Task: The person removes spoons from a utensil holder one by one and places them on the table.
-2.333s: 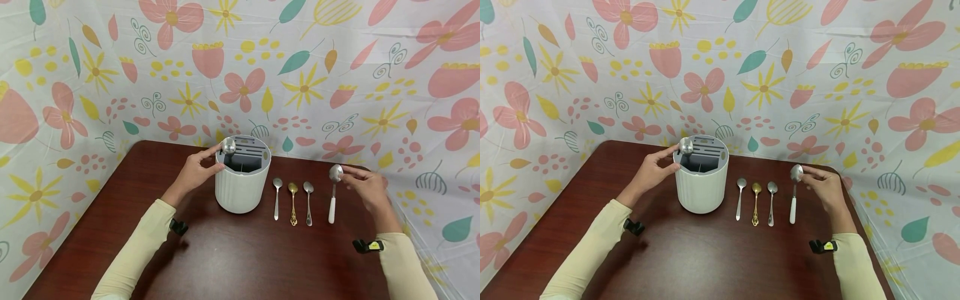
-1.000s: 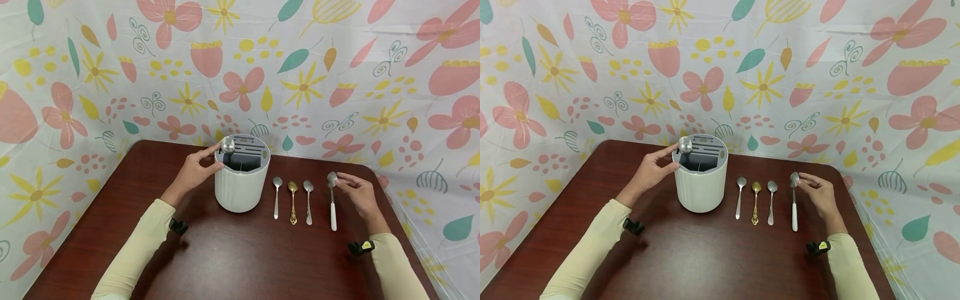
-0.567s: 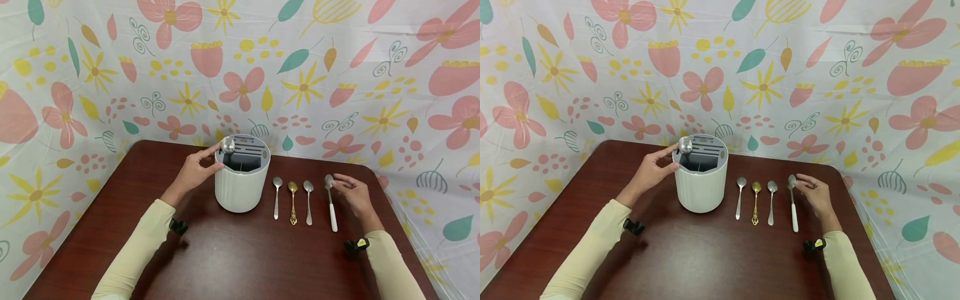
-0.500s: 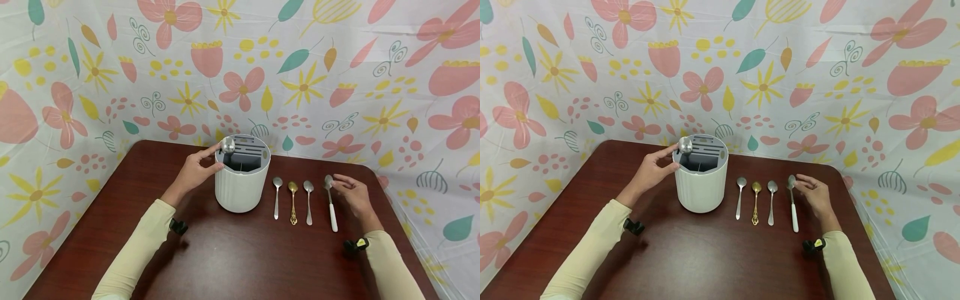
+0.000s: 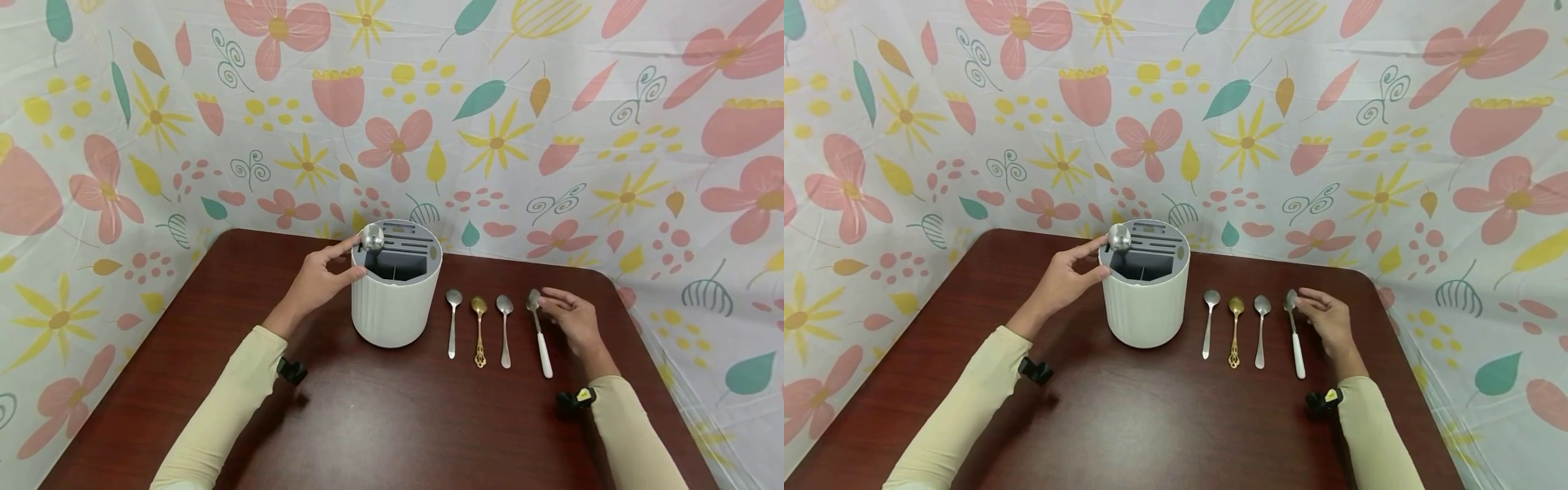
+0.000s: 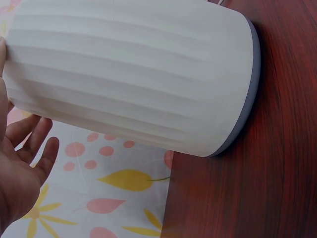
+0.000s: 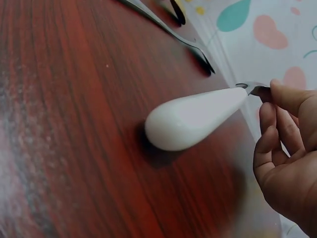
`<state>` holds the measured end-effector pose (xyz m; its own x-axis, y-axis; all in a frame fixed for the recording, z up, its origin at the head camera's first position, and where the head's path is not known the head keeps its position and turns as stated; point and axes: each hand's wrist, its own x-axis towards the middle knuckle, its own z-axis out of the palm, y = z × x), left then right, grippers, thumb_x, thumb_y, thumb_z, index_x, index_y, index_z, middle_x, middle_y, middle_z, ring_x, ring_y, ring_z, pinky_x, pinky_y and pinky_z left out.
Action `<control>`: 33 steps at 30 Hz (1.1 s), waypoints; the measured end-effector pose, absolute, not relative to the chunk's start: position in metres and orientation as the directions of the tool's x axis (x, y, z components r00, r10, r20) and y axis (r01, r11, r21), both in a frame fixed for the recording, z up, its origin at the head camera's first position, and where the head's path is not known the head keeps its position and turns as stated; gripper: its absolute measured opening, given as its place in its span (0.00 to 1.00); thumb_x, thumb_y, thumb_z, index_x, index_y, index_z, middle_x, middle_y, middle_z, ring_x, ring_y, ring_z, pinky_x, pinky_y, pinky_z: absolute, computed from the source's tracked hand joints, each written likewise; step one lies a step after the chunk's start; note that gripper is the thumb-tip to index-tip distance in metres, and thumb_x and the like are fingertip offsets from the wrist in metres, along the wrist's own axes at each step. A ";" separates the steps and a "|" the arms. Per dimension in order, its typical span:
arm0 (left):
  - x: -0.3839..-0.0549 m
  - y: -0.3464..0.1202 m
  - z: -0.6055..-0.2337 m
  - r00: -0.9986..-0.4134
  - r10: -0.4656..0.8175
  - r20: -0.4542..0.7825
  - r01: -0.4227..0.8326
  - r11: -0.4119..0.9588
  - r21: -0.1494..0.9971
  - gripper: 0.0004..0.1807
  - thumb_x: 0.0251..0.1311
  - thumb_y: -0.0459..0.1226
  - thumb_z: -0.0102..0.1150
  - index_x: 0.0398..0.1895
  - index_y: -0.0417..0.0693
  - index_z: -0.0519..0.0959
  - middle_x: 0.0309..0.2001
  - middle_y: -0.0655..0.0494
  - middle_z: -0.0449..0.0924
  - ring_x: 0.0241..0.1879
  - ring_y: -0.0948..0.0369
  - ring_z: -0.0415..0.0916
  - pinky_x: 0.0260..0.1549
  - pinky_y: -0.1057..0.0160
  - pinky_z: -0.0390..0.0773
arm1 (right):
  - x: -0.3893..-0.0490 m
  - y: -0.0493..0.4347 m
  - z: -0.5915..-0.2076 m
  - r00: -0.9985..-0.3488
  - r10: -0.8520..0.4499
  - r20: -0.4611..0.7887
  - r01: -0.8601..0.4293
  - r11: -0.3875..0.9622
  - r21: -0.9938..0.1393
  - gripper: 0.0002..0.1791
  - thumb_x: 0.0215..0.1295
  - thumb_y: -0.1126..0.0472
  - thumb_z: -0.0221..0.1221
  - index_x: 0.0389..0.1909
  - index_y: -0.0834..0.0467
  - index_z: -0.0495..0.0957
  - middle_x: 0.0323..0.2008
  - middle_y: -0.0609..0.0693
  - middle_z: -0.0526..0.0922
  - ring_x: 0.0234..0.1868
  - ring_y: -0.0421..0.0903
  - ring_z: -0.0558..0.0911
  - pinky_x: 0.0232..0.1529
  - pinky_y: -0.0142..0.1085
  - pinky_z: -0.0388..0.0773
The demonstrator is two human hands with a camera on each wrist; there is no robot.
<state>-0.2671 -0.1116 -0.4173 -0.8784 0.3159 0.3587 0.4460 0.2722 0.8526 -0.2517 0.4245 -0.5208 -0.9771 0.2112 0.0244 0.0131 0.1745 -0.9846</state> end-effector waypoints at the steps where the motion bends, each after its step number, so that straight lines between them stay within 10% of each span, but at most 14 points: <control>1: -0.267 -0.112 -0.417 -0.879 0.315 0.359 0.446 0.275 0.852 0.33 0.65 0.47 0.70 0.72 0.70 0.72 0.71 0.61 0.72 0.62 0.45 0.71 0.46 0.48 0.78 | -0.252 0.424 -0.521 -0.977 0.214 0.022 0.021 0.194 -0.981 0.27 0.67 0.59 0.68 0.63 0.67 0.78 0.32 0.33 0.89 0.32 0.31 0.85 0.28 0.26 0.76; 33: -0.267 -0.111 -0.417 -0.875 0.313 0.369 0.457 0.286 0.842 0.33 0.64 0.51 0.70 0.72 0.71 0.72 0.70 0.61 0.73 0.60 0.53 0.73 0.47 0.47 0.79 | -0.240 0.439 -0.523 -0.991 0.128 0.030 0.042 0.524 -0.851 0.29 0.70 0.52 0.66 0.64 0.68 0.77 0.37 0.30 0.87 0.36 0.25 0.83 0.32 0.28 0.82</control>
